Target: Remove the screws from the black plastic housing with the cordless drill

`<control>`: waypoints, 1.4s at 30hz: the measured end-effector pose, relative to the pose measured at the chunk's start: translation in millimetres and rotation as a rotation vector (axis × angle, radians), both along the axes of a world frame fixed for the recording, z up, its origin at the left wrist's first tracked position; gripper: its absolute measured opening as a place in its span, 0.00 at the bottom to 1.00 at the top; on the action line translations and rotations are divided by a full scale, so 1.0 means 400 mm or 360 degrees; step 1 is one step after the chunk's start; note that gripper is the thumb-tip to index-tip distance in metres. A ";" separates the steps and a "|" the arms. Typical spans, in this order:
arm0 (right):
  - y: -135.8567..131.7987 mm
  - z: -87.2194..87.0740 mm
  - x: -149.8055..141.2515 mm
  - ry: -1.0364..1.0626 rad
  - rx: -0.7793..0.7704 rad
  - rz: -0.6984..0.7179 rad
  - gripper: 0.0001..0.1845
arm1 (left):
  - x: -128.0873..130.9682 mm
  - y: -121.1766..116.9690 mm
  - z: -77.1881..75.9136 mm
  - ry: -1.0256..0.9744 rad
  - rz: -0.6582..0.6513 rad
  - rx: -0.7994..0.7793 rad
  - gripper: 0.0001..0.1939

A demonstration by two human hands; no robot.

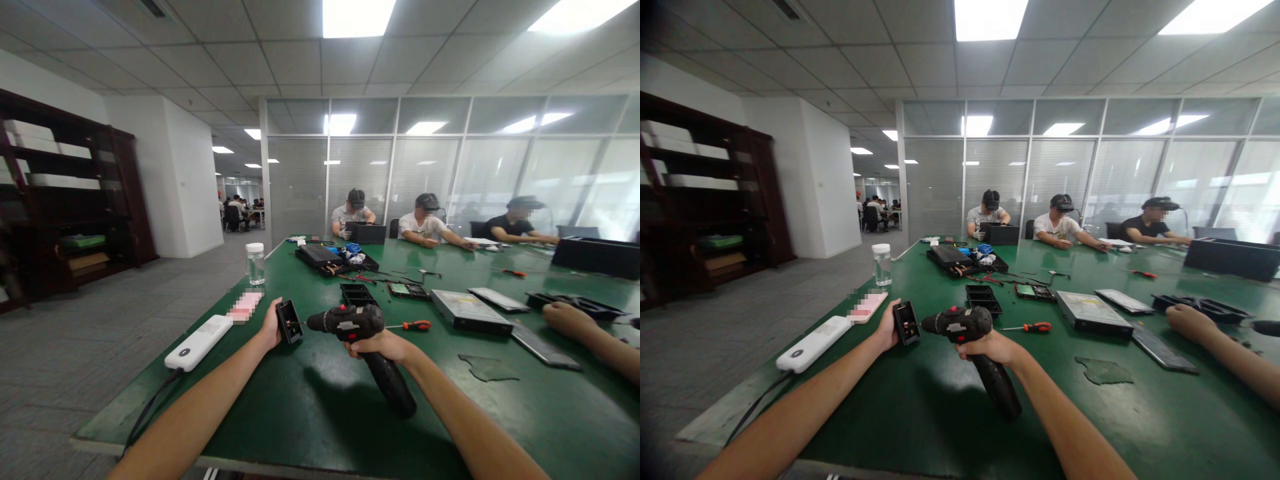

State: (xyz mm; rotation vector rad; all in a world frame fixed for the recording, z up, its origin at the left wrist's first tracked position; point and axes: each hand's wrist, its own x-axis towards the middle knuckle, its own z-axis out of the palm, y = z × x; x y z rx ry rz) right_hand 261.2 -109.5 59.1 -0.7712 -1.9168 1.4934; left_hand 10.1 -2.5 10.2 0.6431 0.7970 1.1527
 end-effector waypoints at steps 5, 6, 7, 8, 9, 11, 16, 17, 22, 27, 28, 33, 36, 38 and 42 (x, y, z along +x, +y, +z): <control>0.000 0.000 -0.001 0.0012 -0.0009 -0.0023 0.13 | -0.002 0.003 -0.001 -0.0009 -0.0016 0.0018 0.16; -0.001 0.001 -0.001 0.0019 -0.0010 -0.0016 0.13 | -0.003 0.004 -0.002 -0.0008 -0.0030 0.0027 0.16; -0.002 0.002 -0.002 0.0027 -0.0009 -0.0009 0.13 | -0.004 0.005 -0.004 -0.0006 -0.0039 0.0035 0.16; -0.003 0.004 -0.002 0.0032 -0.0008 0.0000 0.13 | -0.005 0.007 -0.006 -0.0005 -0.0043 0.0043 0.16; -0.003 0.004 -0.002 0.0034 -0.0008 0.0010 0.13 | -0.005 0.008 -0.007 -0.0006 -0.0043 0.0055 0.16; -0.003 0.005 -0.002 0.0038 -0.0006 0.0023 0.12 | -0.005 0.009 -0.010 -0.0009 -0.0037 0.0075 0.16; -0.001 0.003 -0.001 0.0009 -0.0007 0.0006 0.12 | -0.005 0.010 -0.010 0.0002 -0.0014 0.0074 0.16; -0.001 0.003 -0.001 0.0004 -0.0008 0.0009 0.13 | -0.005 0.010 -0.010 0.0003 -0.0015 0.0073 0.16; 0.002 -0.002 0.001 0.0012 -0.0023 0.0021 0.13 | -0.004 0.007 -0.007 -0.0005 -0.0021 0.0053 0.16; 0.003 -0.002 0.001 0.0026 -0.0024 0.0049 0.13 | -0.002 0.005 -0.004 -0.0003 -0.0014 0.0031 0.16; 0.003 -0.002 0.001 0.0028 -0.0024 0.0047 0.13 | -0.003 0.006 -0.005 0.0000 -0.0020 0.0040 0.16; 0.005 -0.004 0.001 0.0030 -0.0028 0.0024 0.13 | -0.008 0.021 -0.019 0.0013 -0.0056 0.0086 0.18; 0.005 -0.005 0.002 0.0022 -0.0028 0.0020 0.12 | -0.010 0.026 -0.024 0.0017 -0.0069 0.0091 0.18; 0.004 -0.005 0.002 0.0021 -0.0017 0.0026 0.12 | -0.010 0.026 -0.023 0.0006 -0.0073 0.0092 0.18; 0.001 -0.002 0.000 0.0020 -0.0016 0.0024 0.13 | -0.008 0.019 -0.016 -0.0013 -0.0072 0.0075 0.17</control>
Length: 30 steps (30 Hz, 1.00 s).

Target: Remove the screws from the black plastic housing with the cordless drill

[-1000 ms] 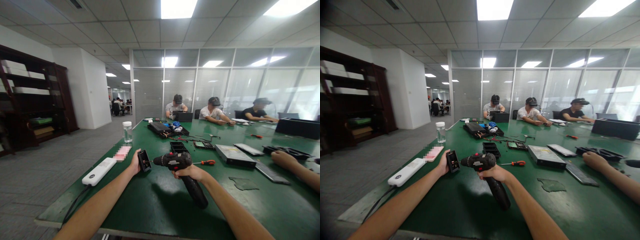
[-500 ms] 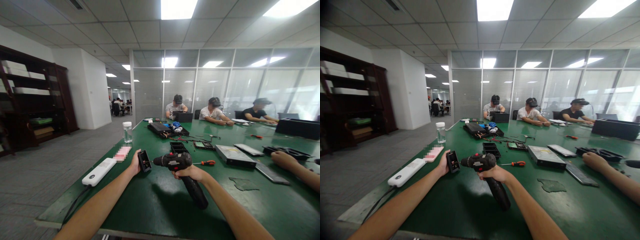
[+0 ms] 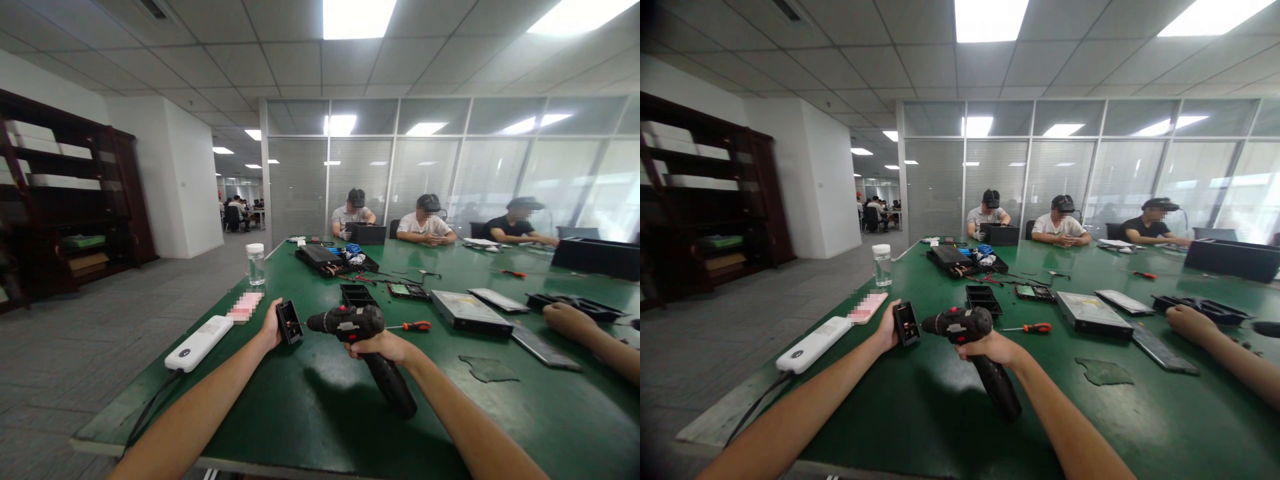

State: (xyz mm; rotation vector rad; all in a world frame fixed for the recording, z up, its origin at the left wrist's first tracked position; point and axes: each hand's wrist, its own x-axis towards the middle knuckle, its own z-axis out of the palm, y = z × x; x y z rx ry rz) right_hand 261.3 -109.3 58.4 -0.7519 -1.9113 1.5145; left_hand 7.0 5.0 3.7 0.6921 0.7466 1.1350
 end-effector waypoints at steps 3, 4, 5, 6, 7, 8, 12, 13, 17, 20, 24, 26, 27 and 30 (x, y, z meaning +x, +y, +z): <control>-0.001 0.004 0.000 -0.0001 0.0005 0.0017 0.13 | 0.003 -0.007 0.007 0.0006 0.0018 -0.0015 0.17; -0.001 0.005 0.000 0.0000 0.0010 0.0023 0.13 | 0.003 -0.009 0.009 0.0010 0.0025 -0.0023 0.17; 0.000 0.005 0.000 -0.0003 0.0015 0.0030 0.13 | 0.004 -0.010 0.010 0.0015 0.0033 -0.0035 0.17; 0.000 0.005 0.000 -0.0011 0.0017 0.0039 0.13 | 0.004 -0.012 0.012 0.0018 0.0041 -0.0046 0.17; 0.001 0.005 0.000 -0.0015 0.0020 0.0046 0.13 | 0.004 -0.013 0.013 0.0018 0.0050 -0.0055 0.17; 0.002 0.005 0.000 -0.0020 0.0023 0.0051 0.13 | 0.005 -0.013 0.013 0.0015 0.0058 -0.0061 0.17; 0.001 0.005 -0.001 -0.0011 0.0021 0.0042 0.13 | 0.004 -0.010 0.010 0.0014 0.0056 -0.0052 0.17; 0.001 0.005 -0.001 -0.0006 0.0019 0.0040 0.13 | 0.003 -0.008 0.008 0.0020 0.0049 -0.0046 0.17; 0.002 0.001 0.000 -0.0015 0.0001 0.0035 0.12 | 0.002 -0.001 0.000 0.0020 0.0042 -0.0014 0.17; 0.005 -0.003 0.002 -0.0019 -0.0015 0.0014 0.12 | 0.002 0.000 -0.003 0.0005 0.0039 0.0006 0.17; 0.005 -0.005 0.002 0.0004 -0.0008 0.0032 0.12 | 0.002 -0.002 0.000 0.0010 0.0028 -0.0006 0.16; 0.004 -0.003 0.000 0.0015 0.0002 0.0049 0.11 | 0.002 -0.004 0.003 0.0016 0.0029 -0.0015 0.16; 0.003 -0.002 0.000 0.0018 0.0006 0.0057 0.11 | 0.003 -0.005 0.004 0.0020 0.0032 -0.0017 0.16; 0.002 -0.002 -0.001 0.0036 0.0010 0.0057 0.12 | 0.004 -0.009 0.007 0.0030 0.0041 -0.0016 0.16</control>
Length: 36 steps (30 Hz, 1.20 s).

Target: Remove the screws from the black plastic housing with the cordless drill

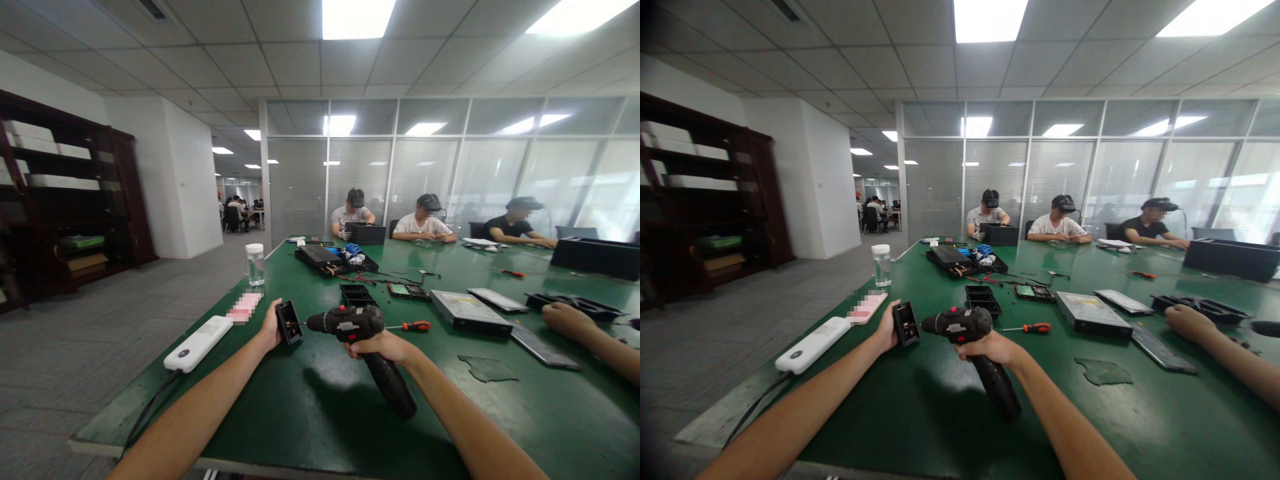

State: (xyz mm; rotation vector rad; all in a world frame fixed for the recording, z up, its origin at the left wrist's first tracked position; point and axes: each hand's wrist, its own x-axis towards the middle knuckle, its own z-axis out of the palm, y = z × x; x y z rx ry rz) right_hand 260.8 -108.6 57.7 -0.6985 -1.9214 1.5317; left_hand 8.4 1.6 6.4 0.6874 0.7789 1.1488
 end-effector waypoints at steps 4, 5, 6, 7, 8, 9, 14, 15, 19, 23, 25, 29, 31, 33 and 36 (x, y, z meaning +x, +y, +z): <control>-0.001 0.000 0.000 -0.0001 -0.0011 -0.0023 0.12 | 0.001 -0.004 0.002 -0.0003 0.0008 0.0012 0.16; -0.001 0.000 0.000 -0.0009 -0.0010 -0.0028 0.12 | 0.002 -0.005 0.003 -0.0003 0.0011 0.0010 0.16; -0.001 0.000 0.000 -0.0017 -0.0008 -0.0035 0.12 | 0.002 -0.006 0.004 -0.0001 0.0017 0.0002 0.16; -0.001 0.000 0.000 -0.0026 -0.0008 -0.0040 0.12 | 0.003 -0.007 0.005 0.0003 0.0026 -0.0012 0.16; -0.002 0.001 0.000 -0.0036 -0.0011 -0.0045 0.13 | 0.003 -0.008 0.006 0.0008 0.0038 -0.0027 0.16; -0.002 0.002 0.000 -0.0043 -0.0015 -0.0049 0.13 | 0.004 -0.009 0.007 0.0012 0.0048 -0.0042 0.16; -0.002 0.005 -0.001 -0.0038 -0.0006 -0.0027 0.13 | 0.003 -0.008 0.007 0.0000 0.0036 -0.0021 0.16; -0.001 0.005 0.000 -0.0036 0.0001 -0.0014 0.13 | 0.003 -0.007 0.006 -0.0005 0.0030 -0.0007 0.16; 0.003 0.001 0.001 -0.0035 0.0008 -0.0010 0.13 | 0.002 -0.003 0.004 -0.0006 0.0023 0.0006 0.16; 0.004 -0.001 0.004 -0.0041 -0.0016 -0.0028 0.14 | 0.001 -0.001 0.003 -0.0016 0.0012 0.0002 0.16; 0.003 -0.001 0.004 -0.0052 -0.0022 -0.0033 0.14 | 0.000 0.000 0.002 -0.0014 0.0008 -0.0003 0.17; 0.003 -0.001 0.002 -0.0042 -0.0011 -0.0036 0.14 | 0.000 0.000 0.000 0.0007 0.0027 -0.0020 0.17; 0.002 0.000 0.001 -0.0045 -0.0004 -0.0027 0.14 | 0.000 -0.001 0.000 0.0002 0.0027 -0.0011 0.17; 0.002 0.002 0.000 -0.0052 -0.0003 -0.0031 0.14 | 0.001 -0.002 0.001 -0.0003 0.0023 -0.0013 0.17; 0.000 0.003 0.000 -0.0060 -0.0014 -0.0045 0.14 | 0.000 -0.004 0.003 0.0000 0.0017 -0.0030 0.17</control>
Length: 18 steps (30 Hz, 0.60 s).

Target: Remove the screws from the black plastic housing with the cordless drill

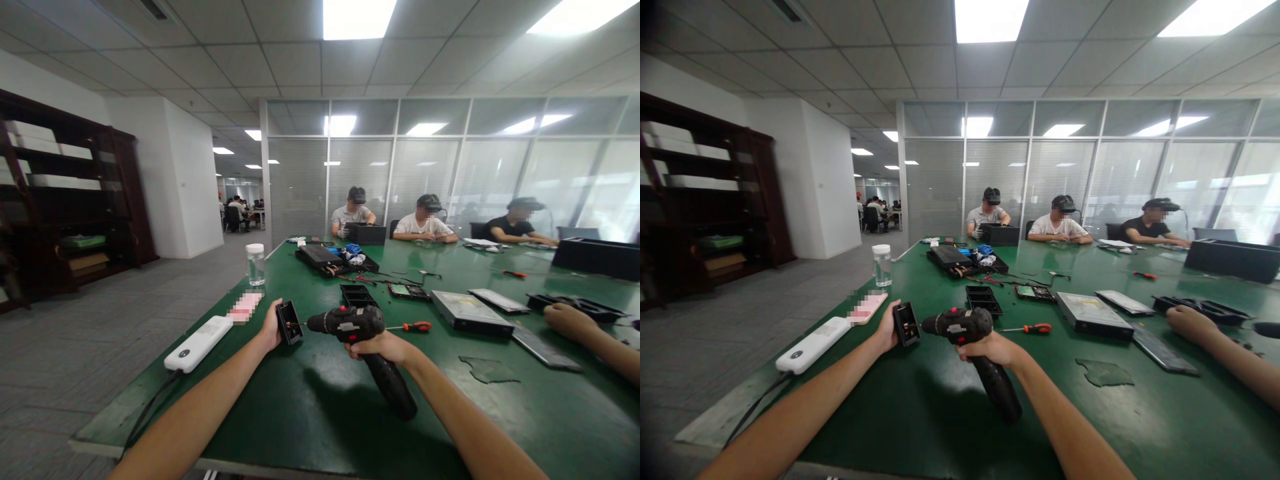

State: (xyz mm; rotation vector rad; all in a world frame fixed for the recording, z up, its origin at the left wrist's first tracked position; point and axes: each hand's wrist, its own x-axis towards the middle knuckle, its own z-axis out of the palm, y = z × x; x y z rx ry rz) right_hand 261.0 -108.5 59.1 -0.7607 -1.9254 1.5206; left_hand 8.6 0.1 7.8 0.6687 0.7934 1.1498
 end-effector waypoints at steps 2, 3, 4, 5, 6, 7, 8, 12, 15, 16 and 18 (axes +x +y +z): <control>-0.001 0.000 0.001 0.0000 -0.0006 -0.0004 0.14 | -0.001 0.000 0.000 0.0002 -0.0016 -0.0001 0.17; -0.001 0.000 0.001 0.0007 -0.0005 -0.0008 0.14 | -0.001 0.000 0.000 0.0004 -0.0022 0.0001 0.17; -0.002 0.000 0.001 0.0014 -0.0001 -0.0009 0.14 | -0.001 0.001 0.000 0.0006 -0.0022 0.0004 0.17; -0.002 0.000 0.001 0.0020 0.0004 -0.0007 0.14 | -0.001 0.001 0.000 0.0007 -0.0016 0.0007 0.17; -0.002 0.000 0.001 0.0025 0.0010 0.0001 0.13 | -0.001 0.000 0.001 0.0007 -0.0012 0.0012 0.17; -0.003 0.000 0.000 0.0023 0.0015 0.0013 0.13 | 0.000 0.000 0.001 0.0005 -0.0009 0.0017 0.17; -0.003 0.000 0.000 0.0021 0.0020 0.0024 0.13 | 0.000 -0.001 0.002 0.0003 -0.0007 0.0019 0.17; -0.003 0.004 -0.001 0.0008 0.0028 0.0018 0.14 | 0.004 -0.008 0.008 0.0005 0.0010 -0.0013 0.17; -0.006 0.007 -0.002 -0.0011 0.0030 0.0013 0.15 | 0.004 -0.012 0.011 0.0002 0.0016 -0.0018 0.17; -0.007 0.008 -0.002 -0.0012 0.0031 0.0009 0.14 | 0.004 -0.011 0.011 0.0000 0.0014 -0.0011 0.17; -0.008 0.008 -0.002 -0.0004 0.0032 0.0001 0.14 | 0.002 -0.008 0.008 -0.0002 0.0007 0.0004 0.17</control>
